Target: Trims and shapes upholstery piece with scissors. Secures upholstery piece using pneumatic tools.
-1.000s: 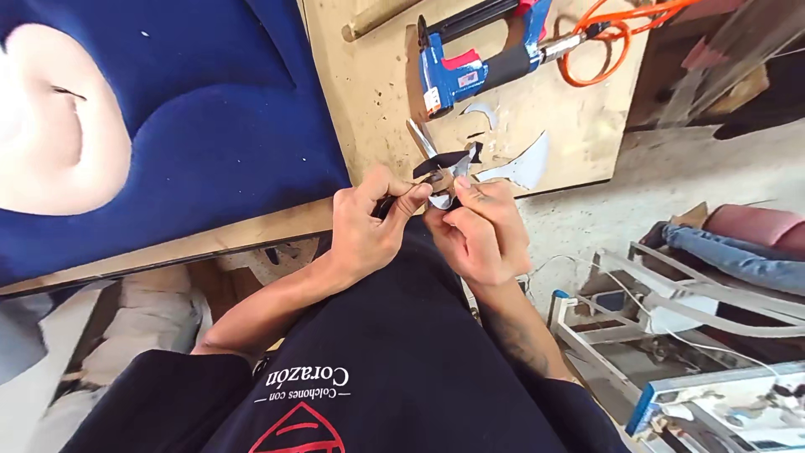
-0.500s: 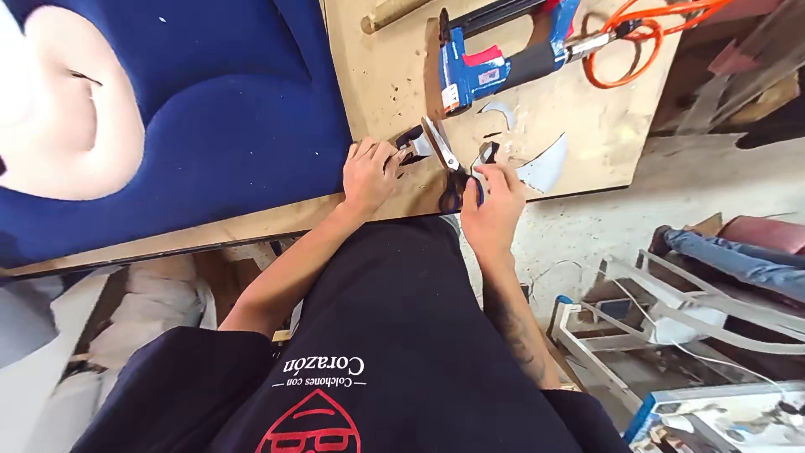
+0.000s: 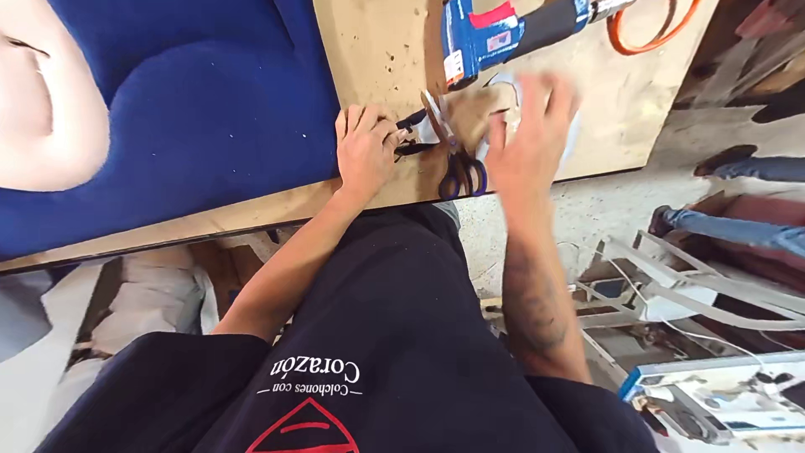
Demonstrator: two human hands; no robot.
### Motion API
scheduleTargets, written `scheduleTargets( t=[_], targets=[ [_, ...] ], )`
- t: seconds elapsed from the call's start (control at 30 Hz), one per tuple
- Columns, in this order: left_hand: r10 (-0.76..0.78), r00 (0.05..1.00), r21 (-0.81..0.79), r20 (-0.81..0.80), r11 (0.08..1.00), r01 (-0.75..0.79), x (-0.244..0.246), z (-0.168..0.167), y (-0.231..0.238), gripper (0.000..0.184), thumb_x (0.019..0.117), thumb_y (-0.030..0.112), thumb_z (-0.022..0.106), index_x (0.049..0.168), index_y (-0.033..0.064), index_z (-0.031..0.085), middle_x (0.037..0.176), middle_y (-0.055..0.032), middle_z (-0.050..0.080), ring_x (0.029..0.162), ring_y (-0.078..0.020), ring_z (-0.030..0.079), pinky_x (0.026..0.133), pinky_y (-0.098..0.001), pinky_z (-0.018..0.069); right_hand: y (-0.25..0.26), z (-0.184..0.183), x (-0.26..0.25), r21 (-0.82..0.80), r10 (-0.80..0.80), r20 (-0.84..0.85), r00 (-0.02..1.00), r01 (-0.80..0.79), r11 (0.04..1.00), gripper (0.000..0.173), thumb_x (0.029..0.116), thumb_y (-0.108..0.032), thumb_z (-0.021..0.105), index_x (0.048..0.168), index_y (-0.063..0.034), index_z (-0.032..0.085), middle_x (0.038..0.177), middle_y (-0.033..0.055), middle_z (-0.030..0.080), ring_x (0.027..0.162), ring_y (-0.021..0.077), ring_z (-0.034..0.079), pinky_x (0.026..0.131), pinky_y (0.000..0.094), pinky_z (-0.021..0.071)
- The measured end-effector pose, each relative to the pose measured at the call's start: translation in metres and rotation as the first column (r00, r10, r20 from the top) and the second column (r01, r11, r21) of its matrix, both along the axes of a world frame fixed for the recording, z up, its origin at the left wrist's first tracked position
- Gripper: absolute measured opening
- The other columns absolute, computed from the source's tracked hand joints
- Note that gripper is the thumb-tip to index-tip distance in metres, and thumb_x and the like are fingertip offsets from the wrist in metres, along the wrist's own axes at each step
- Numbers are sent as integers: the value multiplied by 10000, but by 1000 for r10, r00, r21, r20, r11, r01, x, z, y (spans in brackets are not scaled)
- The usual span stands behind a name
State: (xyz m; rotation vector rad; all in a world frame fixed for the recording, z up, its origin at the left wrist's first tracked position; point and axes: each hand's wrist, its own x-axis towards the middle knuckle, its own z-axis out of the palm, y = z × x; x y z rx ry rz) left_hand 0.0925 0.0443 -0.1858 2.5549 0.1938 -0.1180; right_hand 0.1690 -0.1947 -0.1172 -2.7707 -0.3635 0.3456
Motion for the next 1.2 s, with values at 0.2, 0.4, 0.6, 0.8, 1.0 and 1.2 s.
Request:
scheduleTargets(
  t=[0.2, 0.4, 0.6, 0.8, 1.0, 1.2],
  targets=[
    [-21, 974, -52, -225, 999, 10, 20, 17, 11, 300, 960, 474, 651, 970, 213, 800, 1315, -30, 614, 1317, -256, 469, 1173, -481, 277, 10, -20, 130, -143, 371, -202, 907, -402, 905, 458, 876, -152, 716, 1313, -56, 618, 1204, 306, 654, 1131, 547, 618, 869, 777, 457],
    [-80, 960, -43, -269, 997, 71, 32, 19, 19, 317, 939, 484, 678, 964, 196, 807, 1337, -57, 605, 1301, -297, 473, 1103, -517, 341, 25, 57, 50, -252, 298, -138, 944, -325, 911, 578, 922, -466, 619, 1336, -65, 570, 1050, 313, 678, 952, 565, 660, 734, 740, 468],
    [-254, 934, -10, -250, 966, 260, 35, 12, 28, 401, 1022, 503, 538, 1006, 185, 782, 1301, -91, 608, 1284, -325, 491, 1075, -536, 355, 14, 61, -101, 267, -103, -175, 979, 148, 952, 272, 944, -315, 705, 999, -49, 705, 766, 49, 711, 669, 110, 693, 599, 349, 593],
    [-311, 932, -2, -188, 949, 316, 34, 3, 33, 432, 1041, 523, 502, 1001, 187, 770, 1243, -74, 623, 1198, -300, 520, 1012, -498, 359, 42, 23, -123, 306, -220, -232, 947, 286, 908, 273, 942, -322, 704, 865, -59, 710, 684, 12, 686, 612, 49, 662, 553, 272, 555],
    [-318, 938, 31, -139, 945, 325, 33, 0, 32, 408, 1038, 515, 524, 988, 175, 744, 1200, -79, 639, 1147, -294, 552, 974, -488, 373, 66, 13, -127, 222, -269, -142, 953, 295, 929, 291, 926, -302, 699, 956, -16, 741, 648, 41, 682, 564, 82, 648, 514, 277, 525],
    [-334, 933, 54, -132, 938, 343, 33, -2, 33, 432, 1048, 525, 497, 1001, 162, 726, 1203, -86, 634, 1148, -299, 557, 972, -501, 379, 77, 9, -121, 148, -271, -120, 955, 288, 946, 293, 927, -305, 692, 985, -21, 736, 638, 49, 665, 545, 119, 634, 499, 310, 507]
  ],
)
